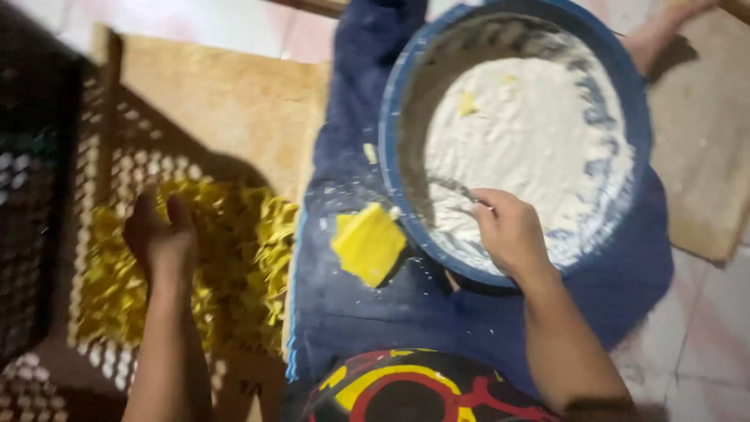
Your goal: Preparing wontons by placing filling on wrappers and folding them by hand
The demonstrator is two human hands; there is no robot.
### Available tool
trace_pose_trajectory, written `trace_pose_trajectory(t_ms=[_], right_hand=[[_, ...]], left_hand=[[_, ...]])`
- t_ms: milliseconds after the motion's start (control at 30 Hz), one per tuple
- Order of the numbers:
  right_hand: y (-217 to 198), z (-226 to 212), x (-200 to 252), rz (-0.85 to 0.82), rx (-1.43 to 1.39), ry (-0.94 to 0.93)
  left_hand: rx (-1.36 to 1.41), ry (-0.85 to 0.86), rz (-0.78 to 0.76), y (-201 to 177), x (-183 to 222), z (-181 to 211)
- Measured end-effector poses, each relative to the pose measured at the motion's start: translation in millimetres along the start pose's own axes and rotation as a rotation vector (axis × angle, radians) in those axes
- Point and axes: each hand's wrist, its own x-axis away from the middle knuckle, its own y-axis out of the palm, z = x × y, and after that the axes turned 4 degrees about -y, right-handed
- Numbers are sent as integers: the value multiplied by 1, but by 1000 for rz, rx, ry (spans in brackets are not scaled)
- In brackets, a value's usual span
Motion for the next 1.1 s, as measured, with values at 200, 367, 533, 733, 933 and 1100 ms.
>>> trace_pose_trajectory(t_ms=[200,367,533,733,933,1100], right_hand=[[-10,9,-7,-287,613,63],[6,-13,-21,-338,630,2],[4,-26,-28,-348,379,136],[-4,-22,-29,-324,40,226],[-18,-13,-22,-282,-220,269],[-23,-13,-1,-150,-316,39]], left_hand=[[258,1320,-70,-10,158,92],[-18,1521,-398,-11,205,120],[-103,1512,-462,-12,205,118],[85,1294,-488,-34,210,142],[615,885,-658,-30,203,146],[1463,158,-831,12,195,150]])
